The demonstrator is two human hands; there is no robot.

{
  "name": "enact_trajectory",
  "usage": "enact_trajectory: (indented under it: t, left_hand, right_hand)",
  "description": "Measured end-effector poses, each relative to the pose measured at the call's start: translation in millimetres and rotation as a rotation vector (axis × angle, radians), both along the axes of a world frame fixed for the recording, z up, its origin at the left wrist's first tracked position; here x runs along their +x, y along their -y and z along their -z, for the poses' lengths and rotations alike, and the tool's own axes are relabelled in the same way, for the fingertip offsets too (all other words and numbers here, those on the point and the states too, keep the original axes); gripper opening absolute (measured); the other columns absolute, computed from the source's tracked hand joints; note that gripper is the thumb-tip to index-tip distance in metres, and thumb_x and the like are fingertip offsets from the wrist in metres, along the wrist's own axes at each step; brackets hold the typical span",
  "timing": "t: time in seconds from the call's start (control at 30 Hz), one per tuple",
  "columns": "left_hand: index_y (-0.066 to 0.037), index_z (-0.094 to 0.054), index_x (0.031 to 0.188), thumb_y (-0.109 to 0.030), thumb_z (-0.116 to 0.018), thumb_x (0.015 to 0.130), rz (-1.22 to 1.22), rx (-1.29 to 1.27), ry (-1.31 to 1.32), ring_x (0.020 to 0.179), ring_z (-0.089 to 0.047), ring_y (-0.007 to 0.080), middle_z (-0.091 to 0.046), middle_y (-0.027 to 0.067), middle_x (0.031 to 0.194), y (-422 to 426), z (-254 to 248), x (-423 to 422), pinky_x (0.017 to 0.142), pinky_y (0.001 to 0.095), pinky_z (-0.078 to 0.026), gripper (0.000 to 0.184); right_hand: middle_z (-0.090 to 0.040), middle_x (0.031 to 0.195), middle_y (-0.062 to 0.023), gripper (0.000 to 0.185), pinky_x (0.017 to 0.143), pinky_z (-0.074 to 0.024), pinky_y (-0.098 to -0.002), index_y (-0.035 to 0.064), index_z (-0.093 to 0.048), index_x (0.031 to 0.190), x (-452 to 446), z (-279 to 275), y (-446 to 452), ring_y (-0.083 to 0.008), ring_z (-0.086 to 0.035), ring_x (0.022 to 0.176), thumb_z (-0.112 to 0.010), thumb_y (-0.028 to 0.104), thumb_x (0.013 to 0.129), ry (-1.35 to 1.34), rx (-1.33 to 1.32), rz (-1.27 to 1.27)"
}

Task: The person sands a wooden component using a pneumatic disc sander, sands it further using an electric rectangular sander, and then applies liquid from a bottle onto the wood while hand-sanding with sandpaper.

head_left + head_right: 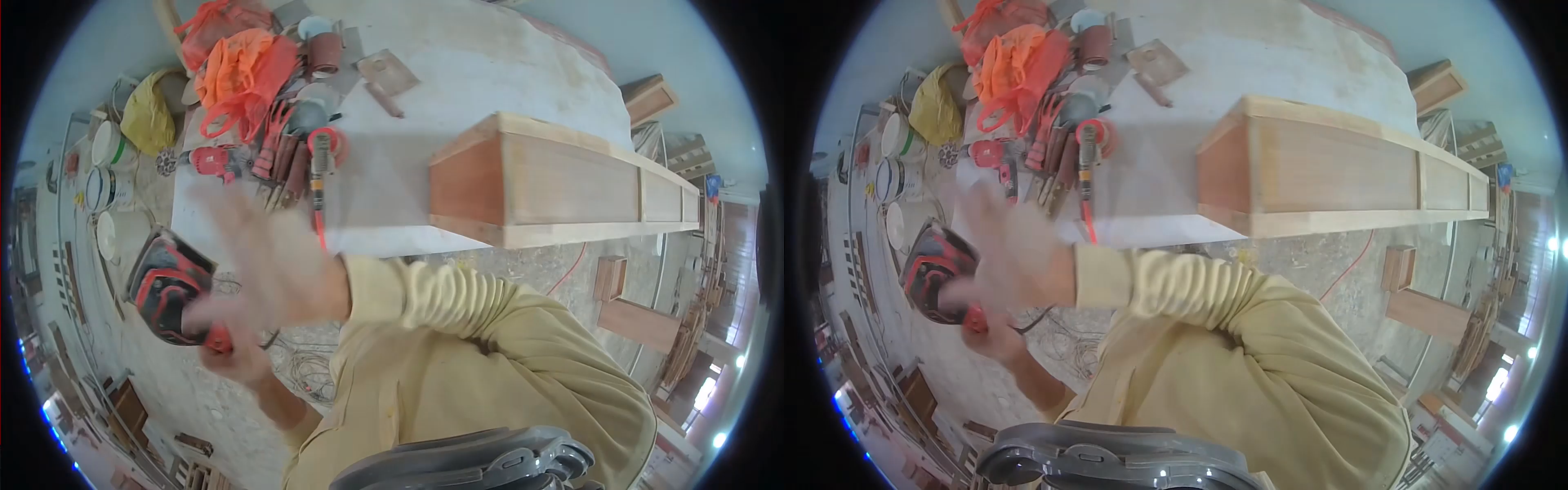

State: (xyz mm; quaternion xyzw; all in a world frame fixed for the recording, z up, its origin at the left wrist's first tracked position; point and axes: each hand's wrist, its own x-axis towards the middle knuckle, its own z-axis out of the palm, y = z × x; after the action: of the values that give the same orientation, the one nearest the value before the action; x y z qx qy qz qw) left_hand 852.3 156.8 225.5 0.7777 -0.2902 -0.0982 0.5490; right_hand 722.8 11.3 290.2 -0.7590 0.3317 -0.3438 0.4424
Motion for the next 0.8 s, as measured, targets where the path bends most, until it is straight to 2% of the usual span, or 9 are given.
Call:
enact_trajectory:
  t: [0.1,0.13,0.23,0.27,0.43,0.6,0.7,0.77,0.8]
  left_hand:
    - [0.001,-0.066,0.109,-0.021,-0.070,0.102,0.249,-0.151,-0.129,0.055,-0.050,0.0111,-0.053,-0.0019,0.071,-2,-1,-76,0.050,0.0270,-0.035,0.024]
    - [0.001,-0.065,0.111,-0.021,-0.071,0.100,0.324,-0.168,-0.149,0.057,-0.051,0.0123,-0.053,-0.0010,0.071,-1,-1,-101,0.051,0.0282,-0.035,0.025]
    - [0.002,-0.063,0.116,-0.020,-0.074,0.096,0.557,-0.189,-0.163,0.060,-0.053,0.0160,-0.056,0.0016,0.074,0,-6,-176,0.054,0.0317,-0.037,0.032]
    - [0.002,-0.062,0.117,-0.019,-0.075,0.094,0.631,-0.196,-0.160,0.062,-0.054,0.0172,-0.056,0.0025,0.075,3,-9,-196,0.056,0.0328,-0.038,0.034]
    - [0.003,-0.058,0.125,-0.017,-0.080,0.086,0.955,-0.258,-0.116,0.068,-0.059,0.0234,-0.060,0.0070,0.080,19,-20,-276,0.061,0.0387,-0.041,0.049]
    - [0.005,-0.054,0.133,-0.016,-0.085,0.079,1.141,-0.369,-0.059,0.074,-0.063,0.0295,-0.064,0.0114,0.085,35,-32,-324,0.067,0.0445,-0.044,0.065]
    - [0.005,-0.052,0.138,-0.015,-0.088,0.074,1.163,-0.429,-0.002,0.077,-0.066,0.0332,-0.066,0.0141,0.088,41,-41,-341,0.071,0.0480,-0.045,0.075]
    - [0.006,-0.051,0.141,-0.014,-0.089,0.071,0.919,-0.535,0.239,0.080,-0.067,0.0357,-0.068,0.0159,0.090,37,-51,-348,0.073,0.0503,-0.047,0.082]
    - [0.009,-0.050,0.140,-0.015,-0.090,0.072,0.734,-0.572,0.349,0.076,-0.066,0.0359,-0.066,0.0139,0.081,36,-59,-351,0.071,0.0497,-0.046,0.082]
  right_hand:
    - [-0.052,0.139,-0.0341,0.098,0.085,-0.0589,-0.0490,-0.0019,-0.045,0.147,-29,-36,-43,-0.0446,-0.069,0.110,-0.097,0.039,0.075,-0.087,-0.100,-0.172]
    - [-0.055,0.129,-0.0303,0.087,0.080,-0.0583,-0.0506,-0.0035,-0.047,0.143,-42,-41,-54,-0.0422,-0.069,0.107,-0.092,0.033,0.078,-0.076,-0.227,0.005]
    - [-0.052,0.124,-0.0274,0.086,0.068,-0.0573,-0.0523,-0.0008,-0.045,0.143,-118,-54,-60,-0.0456,-0.070,0.094,-0.092,0.030,0.078,-0.138,-0.241,0.012]
    - [-0.054,0.120,-0.0220,0.076,0.068,-0.0573,-0.0516,0.0047,-0.049,0.141,-135,-61,-61,-0.0423,-0.070,0.094,-0.089,0.024,0.079,-0.135,-0.309,0.091]
    - [-0.064,0.112,-0.0171,0.071,0.070,-0.0583,-0.0488,0.0100,-0.058,0.134,-213,-91,-62,-0.0373,-0.069,0.088,-0.093,0.021,0.074,-0.061,-0.382,0.205]
    - [-0.068,0.103,-0.0092,0.072,0.082,-0.0572,-0.0346,0.0047,-0.060,0.129,-270,-117,-50,-0.0214,-0.068,0.090,-0.100,0.016,0.070,-0.052,-0.544,0.281]
    - [-0.066,0.104,-0.0062,0.067,0.081,-0.0551,-0.0317,0.0013,-0.059,0.124,-281,-122,-57,-0.0147,-0.063,0.088,-0.099,0.014,0.072,0.013,-0.417,0.448]
    - [-0.066,0.104,-0.0065,0.064,0.080,-0.0544,-0.0301,0.0010,-0.059,0.122,-281,-130,-64,-0.0127,-0.062,0.088,-0.099,0.014,0.073,0.045,-0.303,0.525]
    - [-0.066,0.103,-0.0069,0.062,0.080,-0.0536,-0.0284,0.0008,-0.058,0.120,-279,-132,-66,-0.0107,-0.062,0.087,-0.099,0.013,0.074,0.075,-0.170,0.598]
